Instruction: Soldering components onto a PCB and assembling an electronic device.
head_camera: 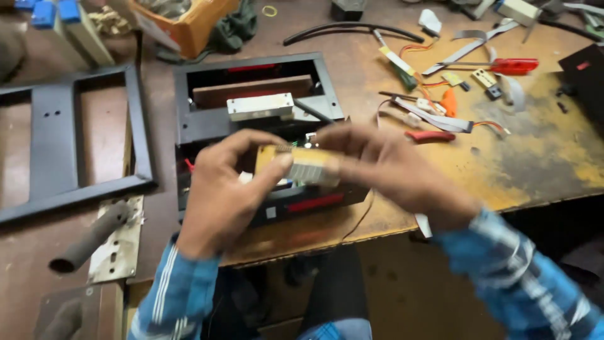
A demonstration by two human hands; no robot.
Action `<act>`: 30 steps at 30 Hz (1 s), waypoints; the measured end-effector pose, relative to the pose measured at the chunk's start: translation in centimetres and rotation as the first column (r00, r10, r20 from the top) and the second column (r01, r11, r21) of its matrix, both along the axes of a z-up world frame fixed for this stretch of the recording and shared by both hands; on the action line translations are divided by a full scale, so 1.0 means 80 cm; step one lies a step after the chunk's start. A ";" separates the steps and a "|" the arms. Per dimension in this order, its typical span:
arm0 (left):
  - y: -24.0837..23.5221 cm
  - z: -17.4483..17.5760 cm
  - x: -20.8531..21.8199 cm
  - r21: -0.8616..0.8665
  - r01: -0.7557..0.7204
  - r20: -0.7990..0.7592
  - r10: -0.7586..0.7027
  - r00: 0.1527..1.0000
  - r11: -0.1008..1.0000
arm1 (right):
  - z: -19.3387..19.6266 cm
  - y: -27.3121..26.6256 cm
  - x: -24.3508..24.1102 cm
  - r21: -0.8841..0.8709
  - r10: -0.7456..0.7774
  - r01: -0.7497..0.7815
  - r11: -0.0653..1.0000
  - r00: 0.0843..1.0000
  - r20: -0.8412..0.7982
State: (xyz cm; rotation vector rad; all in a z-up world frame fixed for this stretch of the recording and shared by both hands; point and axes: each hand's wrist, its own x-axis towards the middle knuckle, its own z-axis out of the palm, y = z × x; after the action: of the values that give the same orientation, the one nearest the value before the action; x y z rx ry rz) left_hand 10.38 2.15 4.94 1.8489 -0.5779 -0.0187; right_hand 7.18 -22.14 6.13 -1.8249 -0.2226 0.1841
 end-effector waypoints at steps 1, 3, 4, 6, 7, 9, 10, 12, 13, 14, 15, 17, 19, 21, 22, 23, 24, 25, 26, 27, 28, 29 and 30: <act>0.002 0.003 -0.014 -0.104 -0.001 -0.062 -0.006 0.998 0.995 | -0.012 0.005 -0.021 0.073 0.007 -0.002 0.997 0.998 -0.070; 0.006 0.000 -0.042 -0.209 -0.011 -0.133 -0.018 0.991 0.978 | -0.026 0.013 -0.062 0.144 0.020 0.002 0.990 0.989 -0.147; 0.010 -0.004 -0.053 -0.297 -0.016 -0.252 -0.062 0.966 0.955 | -0.028 0.017 -0.080 0.138 0.036 -0.020 0.990 0.992 -0.119; 0.016 -0.014 -0.072 -0.380 -0.030 -0.358 -0.117 0.926 0.925 | -0.035 0.013 -0.101 0.130 0.050 -0.039 0.991 0.995 -0.085; 0.018 -0.022 -0.080 -0.479 -0.054 -0.429 -0.181 0.885 0.876 | -0.040 0.004 -0.104 0.051 -0.051 0.054 0.997 0.998 -0.042; 0.022 -0.042 -0.093 -0.575 -0.086 -0.483 -0.253 0.838 0.814 | -0.047 -0.025 -0.092 -0.030 -0.149 0.149 0.988 0.989 0.014; 0.021 -0.055 -0.098 -0.631 -0.122 -0.542 -0.324 0.775 0.766 | -0.049 -0.046 -0.079 -0.107 -0.334 0.347 0.932 0.935 0.124; 0.021 -0.080 -0.106 -0.680 -0.159 -0.587 -0.401 0.703 0.716 | -0.055 -0.102 -0.042 -0.158 -0.496 0.539 0.827 0.833 0.246; 0.022 -0.091 -0.110 -0.684 -0.173 -0.608 -0.421 0.673 0.709 | -0.058 -0.136 -0.017 -0.287 -0.473 0.589 0.756 0.793 0.384; 0.021 -0.103 -0.112 -0.689 -0.188 -0.626 -0.443 0.642 0.700 | -0.060 -0.172 0.008 -0.398 -0.418 0.639 0.658 0.750 0.513; 0.020 -0.110 -0.115 -0.693 -0.185 -0.622 -0.448 0.642 0.697 | -0.059 -0.194 0.021 -0.401 -0.418 0.642 0.654 0.747 0.516; 0.023 -0.123 -0.119 -0.714 -0.222 -0.614 -0.442 0.654 0.664 | -0.060 -0.233 0.048 -0.599 -0.156 0.581 0.551 0.777 0.610; 0.028 -0.128 -0.119 -0.693 -0.237 -0.637 -0.424 0.644 0.680 | -0.075 -0.262 0.065 -0.709 -0.067 0.533 0.461 0.818 0.571; 0.032 -0.126 -0.122 -0.665 -0.256 -0.665 -0.400 0.630 0.702 | -0.092 -0.275 0.073 -0.801 0.012 0.475 0.363 0.858 0.514; 0.030 -0.121 -0.122 -0.627 -0.272 -0.700 -0.374 0.608 0.730 | -0.096 -0.277 0.076 -0.834 -0.012 0.470 0.288 0.873 0.488; 0.028 -0.116 -0.122 -0.588 -0.286 -0.733 -0.347 0.585 0.757 | -0.099 -0.279 0.080 -0.862 -0.037 0.461 0.212 0.885 0.464; 0.025 -0.109 -0.120 -0.590 -0.288 -0.731 -0.348 0.587 0.754 | -0.099 -0.291 0.086 -0.862 -0.034 0.461 0.211 0.885 0.465; 0.023 -0.102 -0.118 -0.562 -0.295 -0.751 -0.328 0.574 0.773 | -0.098 -0.302 0.093 -0.830 -0.081 0.513 0.218 0.857 0.508; 0.022 -0.095 -0.118 -0.532 -0.307 -0.771 -0.303 0.560 0.789 | -0.099 -0.311 0.102 -0.797 -0.124 0.559 0.227 0.829 0.546; 0.020 -0.090 -0.119 -0.533 -0.315 -0.772 -0.298 0.561 0.786 | -0.079 -0.312 0.107 -0.798 -0.116 0.556 0.231 0.830 0.545; 0.021 -0.084 -0.119 -0.516 -0.297 -0.776 -0.290 0.561 0.804 | -0.060 -0.311 0.115 -0.696 -0.116 0.643 0.320 0.755 0.645; 0.021 -0.077 -0.119 -0.498 -0.280 -0.779 -0.282 0.560 0.821 | -0.042 -0.309 0.123 -0.576 -0.129 0.710 0.405 0.668 0.733; 0.021 -0.073 -0.117 -0.498 -0.284 -0.777 -0.276 0.566 0.819 | -0.026 -0.313 0.133 -0.572 -0.125 0.709 0.412 0.666 0.736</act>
State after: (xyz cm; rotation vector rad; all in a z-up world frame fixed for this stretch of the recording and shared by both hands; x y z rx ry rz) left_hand 1.00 3.85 -0.87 1.0240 0.1250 -0.6334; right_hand 17.86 -47.18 4.06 -2.8253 -0.0411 -0.8845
